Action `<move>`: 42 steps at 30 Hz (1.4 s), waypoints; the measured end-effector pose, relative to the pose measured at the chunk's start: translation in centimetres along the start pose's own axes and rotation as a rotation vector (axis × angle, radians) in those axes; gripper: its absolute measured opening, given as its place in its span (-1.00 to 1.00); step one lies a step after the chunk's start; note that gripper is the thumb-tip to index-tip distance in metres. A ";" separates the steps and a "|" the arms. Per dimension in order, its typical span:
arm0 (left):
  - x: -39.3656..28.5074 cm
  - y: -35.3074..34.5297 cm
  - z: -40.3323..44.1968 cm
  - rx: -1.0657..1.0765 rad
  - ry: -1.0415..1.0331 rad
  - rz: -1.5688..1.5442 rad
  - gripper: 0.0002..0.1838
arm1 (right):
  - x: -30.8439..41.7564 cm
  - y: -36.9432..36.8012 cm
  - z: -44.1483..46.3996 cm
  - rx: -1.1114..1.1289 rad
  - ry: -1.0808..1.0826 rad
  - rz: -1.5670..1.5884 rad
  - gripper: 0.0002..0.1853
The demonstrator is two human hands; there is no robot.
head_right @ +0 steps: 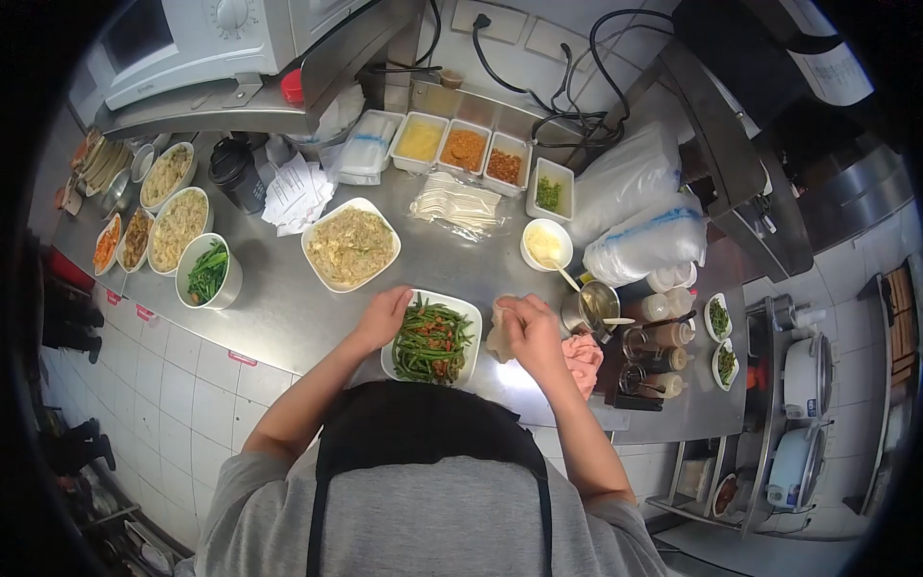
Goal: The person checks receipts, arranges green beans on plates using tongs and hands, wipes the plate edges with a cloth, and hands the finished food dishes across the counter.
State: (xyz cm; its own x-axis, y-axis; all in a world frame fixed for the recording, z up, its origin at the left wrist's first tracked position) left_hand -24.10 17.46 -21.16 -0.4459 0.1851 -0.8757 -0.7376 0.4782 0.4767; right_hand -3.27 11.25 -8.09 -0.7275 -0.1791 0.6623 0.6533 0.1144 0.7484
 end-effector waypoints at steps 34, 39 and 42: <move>2.6 1.9 -1.4 -0.074 0.155 -0.292 -0.61 | -4.6 -3.3 -1.3 0.278 -0.004 0.356 -0.63; -1.0 0.3 3.9 0.082 -0.114 -0.196 -0.62 | -1.9 -4.7 -1.2 0.358 0.177 -0.128 -0.65; -0.5 -1.1 5.3 0.237 -0.072 -0.143 -0.64 | -1.3 -5.9 -1.6 0.298 0.166 -0.282 -0.67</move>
State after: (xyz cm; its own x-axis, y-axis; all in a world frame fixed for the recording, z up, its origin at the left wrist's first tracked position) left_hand -20.38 21.34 -21.64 -0.3024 0.1579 -0.9400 -0.6475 0.6897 0.3242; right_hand -5.85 9.27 -13.36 -0.8093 -0.3951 0.4348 0.3272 0.3115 0.8921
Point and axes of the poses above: each hand's wrist, its own z-axis towards the middle knuckle, its own y-axis out of the back of the hand, x = y × z, the point moved 10 cm from there along z, towards the middle knuckle, and after that the axes turned 15 degrees about x, right-handed, at the moved point
